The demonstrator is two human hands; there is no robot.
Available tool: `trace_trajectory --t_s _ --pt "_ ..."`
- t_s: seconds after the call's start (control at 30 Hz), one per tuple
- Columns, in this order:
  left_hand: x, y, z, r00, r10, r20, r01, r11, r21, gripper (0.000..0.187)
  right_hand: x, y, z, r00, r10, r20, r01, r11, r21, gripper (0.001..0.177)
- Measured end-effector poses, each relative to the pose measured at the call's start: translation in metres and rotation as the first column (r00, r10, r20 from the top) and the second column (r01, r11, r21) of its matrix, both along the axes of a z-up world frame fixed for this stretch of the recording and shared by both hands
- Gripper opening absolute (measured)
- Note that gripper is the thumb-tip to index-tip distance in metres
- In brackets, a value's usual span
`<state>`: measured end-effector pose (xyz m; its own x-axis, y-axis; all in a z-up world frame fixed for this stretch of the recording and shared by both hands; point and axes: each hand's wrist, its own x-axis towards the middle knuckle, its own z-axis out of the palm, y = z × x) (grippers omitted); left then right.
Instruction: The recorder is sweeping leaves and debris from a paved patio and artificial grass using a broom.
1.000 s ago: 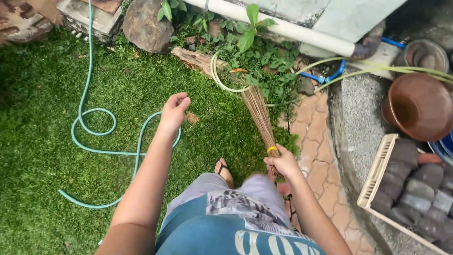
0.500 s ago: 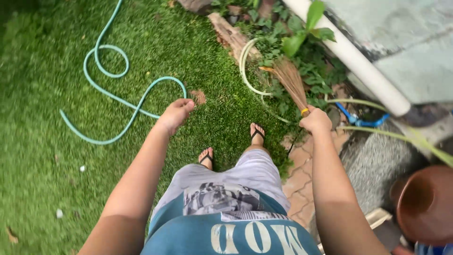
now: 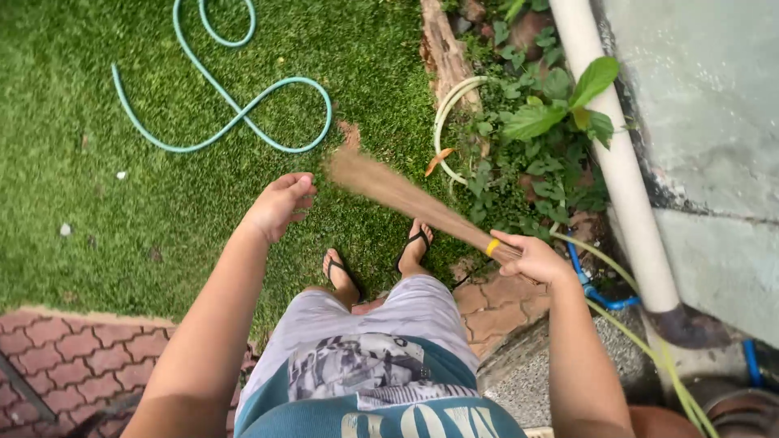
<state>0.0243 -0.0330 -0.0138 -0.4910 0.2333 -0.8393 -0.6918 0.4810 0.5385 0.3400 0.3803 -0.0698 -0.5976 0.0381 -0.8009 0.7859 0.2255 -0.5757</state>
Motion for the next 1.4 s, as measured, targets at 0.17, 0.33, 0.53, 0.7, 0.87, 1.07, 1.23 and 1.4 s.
trace_trajectory --t_s 0.17,0.33,0.53,0.7,0.87,1.07,1.23,1.4 --pt "0.022 -0.026 0.004 0.985 0.174 -0.016 -0.174 0.984 -0.044 0.042 -0.017 -0.063 -0.082 0.931 -0.353 0.094 0.318 0.91 0.264 0.074" --pt "0.038 -0.049 -0.001 0.971 0.237 0.035 -0.233 0.968 -0.091 0.041 -0.034 -0.113 -0.08 0.97 -0.219 0.107 0.211 0.974 0.082 0.071" --pt "0.051 -0.108 0.009 0.947 0.315 -0.06 -0.314 0.949 0.032 0.041 -0.053 -0.15 -0.052 0.973 -0.214 0.084 0.222 0.97 -0.098 0.083" --pt "0.098 -0.195 -0.016 0.884 0.462 -0.076 -0.459 0.887 0.054 0.041 -0.095 -0.19 -0.113 0.953 -0.301 -0.04 0.297 0.899 0.321 0.057" --pt "0.15 -0.298 -0.05 0.831 0.544 -0.115 -0.545 0.838 0.024 0.043 -0.154 -0.38 -0.21 0.961 -0.269 -0.061 0.276 0.933 0.23 0.031" --pt "0.213 -0.421 -0.054 0.778 0.621 -0.096 -0.627 0.776 -0.059 0.044 -0.179 -0.559 -0.153 0.992 -0.013 0.122 0.065 0.9 -0.432 0.052" --pt "0.259 -0.517 -0.066 0.677 0.731 -0.086 -0.733 0.68 0.009 0.042 -0.122 -0.574 -0.13 0.979 -0.202 -0.035 0.187 0.949 -0.252 0.071" --pt "0.297 -0.554 -0.074 0.512 0.857 -0.066 -0.859 0.507 -0.072 0.045 -0.093 -0.613 -0.232 0.799 -0.492 0.345 0.531 0.847 -0.022 0.042"
